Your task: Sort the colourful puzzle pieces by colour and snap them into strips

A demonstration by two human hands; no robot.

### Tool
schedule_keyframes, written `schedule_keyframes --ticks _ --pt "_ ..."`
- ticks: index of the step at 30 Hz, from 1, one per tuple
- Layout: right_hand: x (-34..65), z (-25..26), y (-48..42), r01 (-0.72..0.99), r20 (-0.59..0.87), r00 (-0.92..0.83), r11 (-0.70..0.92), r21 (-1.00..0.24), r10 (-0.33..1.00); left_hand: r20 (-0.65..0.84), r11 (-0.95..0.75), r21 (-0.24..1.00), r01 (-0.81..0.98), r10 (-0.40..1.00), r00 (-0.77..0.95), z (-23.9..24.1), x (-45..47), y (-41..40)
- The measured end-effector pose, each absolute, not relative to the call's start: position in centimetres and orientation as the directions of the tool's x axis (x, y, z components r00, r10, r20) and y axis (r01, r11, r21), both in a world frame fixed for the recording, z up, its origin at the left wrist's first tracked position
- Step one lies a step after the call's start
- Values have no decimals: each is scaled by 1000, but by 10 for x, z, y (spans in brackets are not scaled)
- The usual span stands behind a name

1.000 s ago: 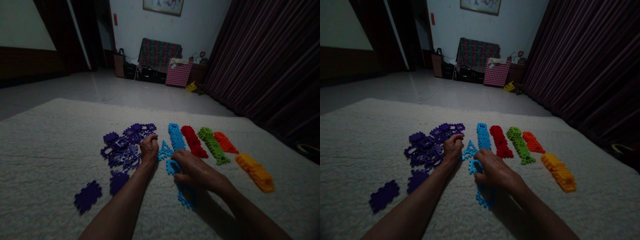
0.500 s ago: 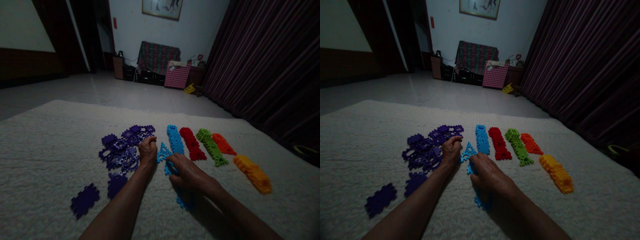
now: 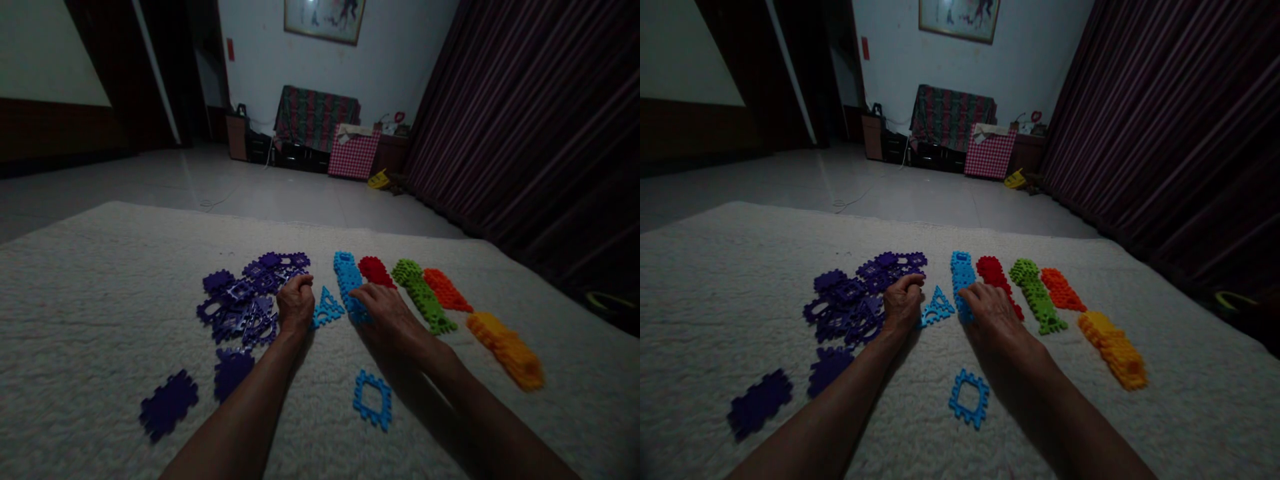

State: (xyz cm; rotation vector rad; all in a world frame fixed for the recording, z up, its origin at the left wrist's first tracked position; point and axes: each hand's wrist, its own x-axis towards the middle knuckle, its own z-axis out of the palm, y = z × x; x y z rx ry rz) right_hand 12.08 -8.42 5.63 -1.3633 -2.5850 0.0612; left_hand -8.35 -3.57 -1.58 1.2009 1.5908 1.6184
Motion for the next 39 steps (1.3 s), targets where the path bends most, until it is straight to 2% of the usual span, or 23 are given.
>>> schedule_keyframes --ticks 7,19,22,25,28,30,34,39 --pt "124 45 -80 805 203 -530 563 -185 824 192 -117 974 193 881 -433 -12 -84 -38" --pt "114 58 -92 782 281 -496 563 -267 822 207 -116 965 234 884 -419 -10 -84 -39" --pt "116 70 -110 769 194 -523 558 -312 830 197 -102 966 237 884 -423 -8 -84 -40" --pt "117 85 -135 782 -47 -548 492 -382 835 194 -98 967 236 884 -425 -7 -84 -40" --pt "111 96 -159 835 -272 -517 409 -369 811 200 -102 965 242 883 -425 -6 -84 -40" --pt "104 98 -170 867 -346 -478 372 -332 807 204 -103 963 249 882 -425 -5 -84 -41" --pt "92 94 -180 866 -357 -492 404 -294 794 212 -103 959 265 880 -426 -4 -83 -42" --pt "92 93 -176 771 -270 -622 516 -373 735 225 -119 956 267 883 -413 -5 -84 -42"
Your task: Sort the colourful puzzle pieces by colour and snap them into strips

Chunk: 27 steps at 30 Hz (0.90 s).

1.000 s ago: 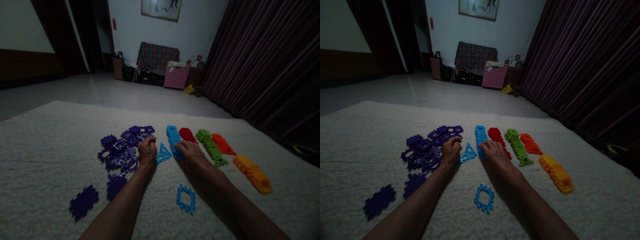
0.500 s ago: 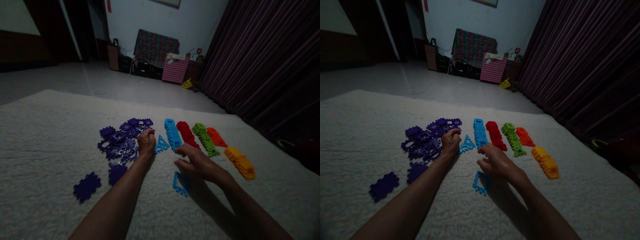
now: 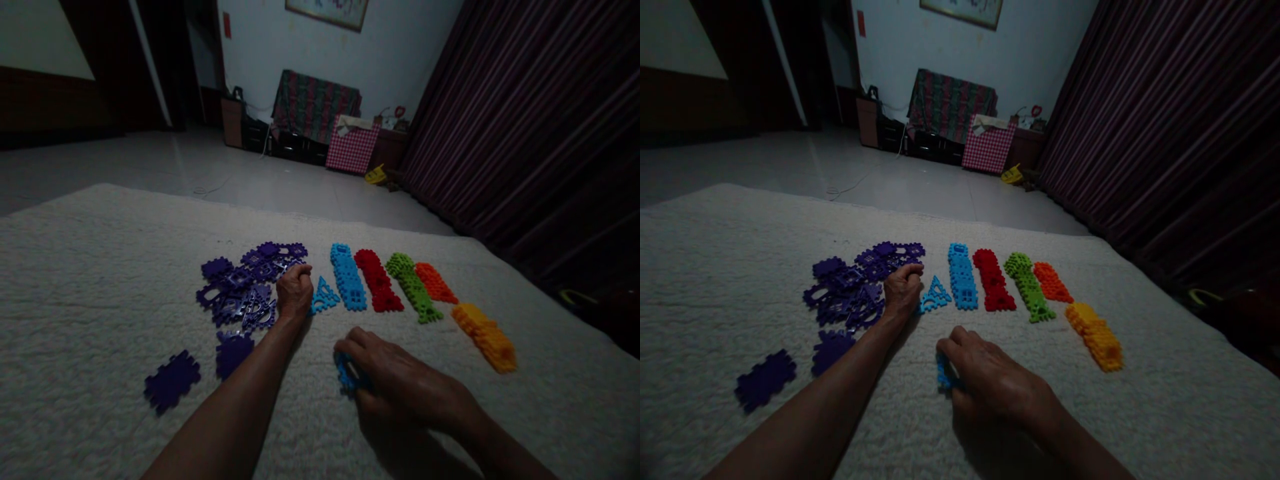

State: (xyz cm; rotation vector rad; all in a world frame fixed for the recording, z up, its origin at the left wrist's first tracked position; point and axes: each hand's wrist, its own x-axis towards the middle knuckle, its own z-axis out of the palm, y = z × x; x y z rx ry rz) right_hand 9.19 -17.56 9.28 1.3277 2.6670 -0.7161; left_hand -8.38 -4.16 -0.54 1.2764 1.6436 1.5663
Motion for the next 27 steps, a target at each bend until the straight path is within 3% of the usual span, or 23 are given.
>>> schedule_keyframes --ticks 9,16,27 --pt "108 78 -140 747 -121 -604 507 -431 788 225 -117 954 277 889 -399 -4 -84 -43" --pt "123 61 -132 858 13 -457 444 -259 889 206 -102 957 270 898 -390 -3 -84 -43" --pt "113 63 -140 790 -61 -562 513 -336 825 229 -123 954 273 888 -400 -8 -84 -41"
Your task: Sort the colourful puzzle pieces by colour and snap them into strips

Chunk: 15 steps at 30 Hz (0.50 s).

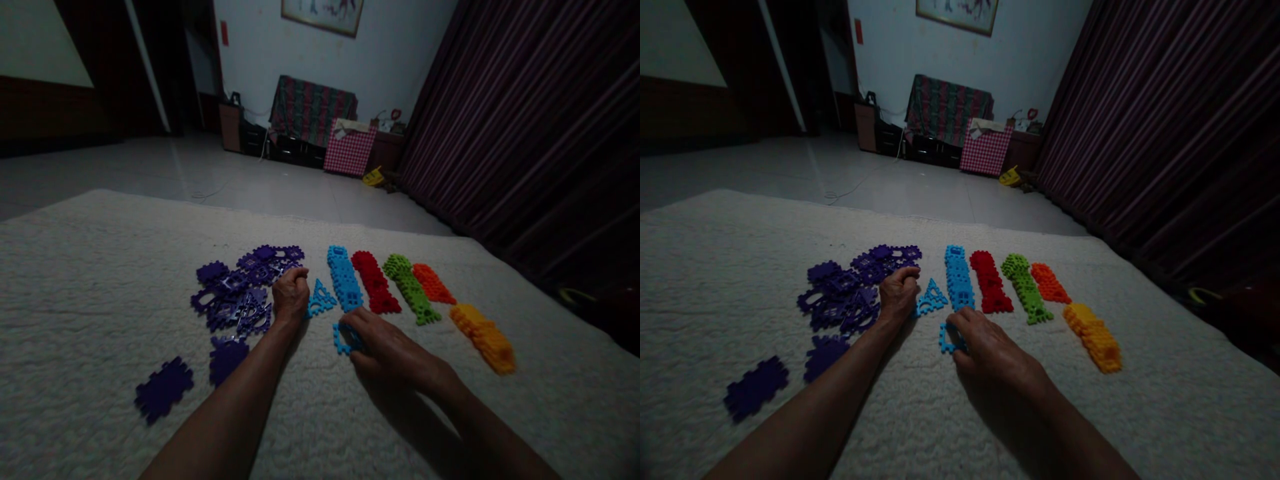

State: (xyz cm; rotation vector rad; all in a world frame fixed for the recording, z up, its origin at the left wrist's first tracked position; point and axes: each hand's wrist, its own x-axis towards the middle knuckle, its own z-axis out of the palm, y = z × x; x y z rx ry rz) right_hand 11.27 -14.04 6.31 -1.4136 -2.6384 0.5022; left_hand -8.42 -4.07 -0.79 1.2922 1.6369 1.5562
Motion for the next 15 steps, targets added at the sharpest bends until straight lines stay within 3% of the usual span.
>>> schedule_keyframes --ticks 3,8,15 --pt "112 61 -134 768 9 -572 540 -345 820 234 -133 955 265 887 -397 -8 -84 -40" --pt "117 51 -115 806 300 -460 535 -255 836 226 -124 957 262 885 -406 -7 -84 -41" --pt "127 35 -101 835 346 -453 527 -160 822 223 -124 959 256 885 -408 -9 -84 -41"
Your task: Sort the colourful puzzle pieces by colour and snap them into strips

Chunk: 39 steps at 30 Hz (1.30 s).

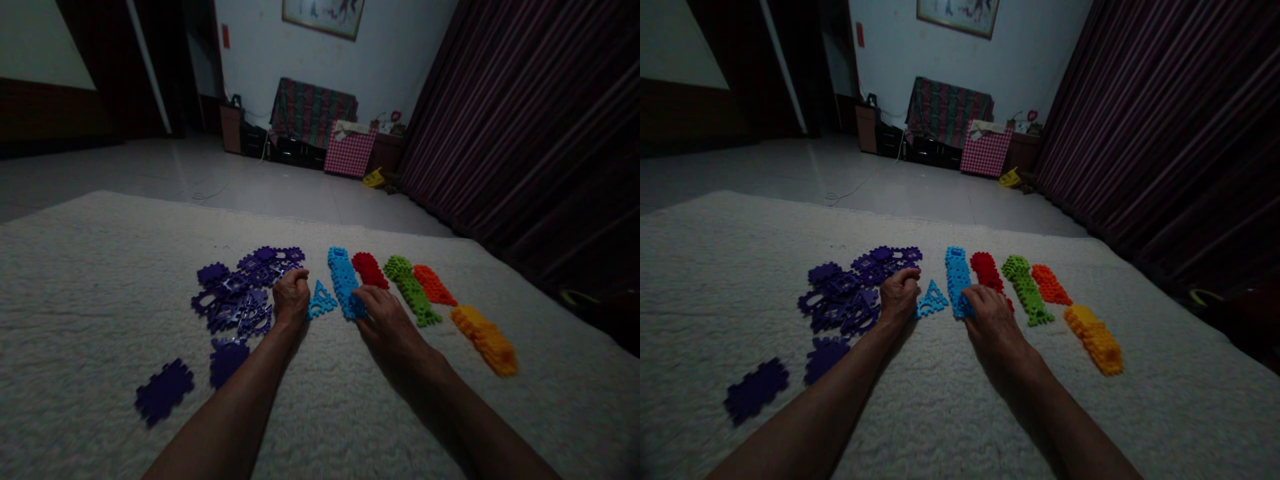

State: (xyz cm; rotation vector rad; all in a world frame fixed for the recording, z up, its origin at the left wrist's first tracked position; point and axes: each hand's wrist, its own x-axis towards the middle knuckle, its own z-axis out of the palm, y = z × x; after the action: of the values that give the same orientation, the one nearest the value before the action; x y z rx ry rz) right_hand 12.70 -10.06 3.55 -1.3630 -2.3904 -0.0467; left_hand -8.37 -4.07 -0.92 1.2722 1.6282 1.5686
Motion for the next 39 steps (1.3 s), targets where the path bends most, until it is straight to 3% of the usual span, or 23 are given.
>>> schedule_keyframes --ticks 6,12,18,25,31,36,39 --pt "125 37 -106 822 411 -455 550 -148 790 205 -124 970 211 883 -422 -11 -84 -39" --pt "98 31 -110 711 477 -559 688 -144 678 164 -100 983 156 861 -482 -11 -85 -38" --pt "61 31 -101 721 310 -657 692 -4 687 140 -83 988 132 847 -514 -7 -86 -37" --pt "48 33 -90 743 150 -661 670 -8 735 155 -95 985 142 848 -507 -9 -85 -36" --pt "54 35 -94 715 259 -669 699 -34 697 146 -97 988 122 856 -496 -13 -85 -35" --pt "67 30 -104 577 455 -716 815 -40 529 161 -106 985 138 851 -500 -13 -85 -36" --pt "82 26 -119 544 507 -682 829 -131 527 167 -108 984 145 853 -495 -14 -85 -35"
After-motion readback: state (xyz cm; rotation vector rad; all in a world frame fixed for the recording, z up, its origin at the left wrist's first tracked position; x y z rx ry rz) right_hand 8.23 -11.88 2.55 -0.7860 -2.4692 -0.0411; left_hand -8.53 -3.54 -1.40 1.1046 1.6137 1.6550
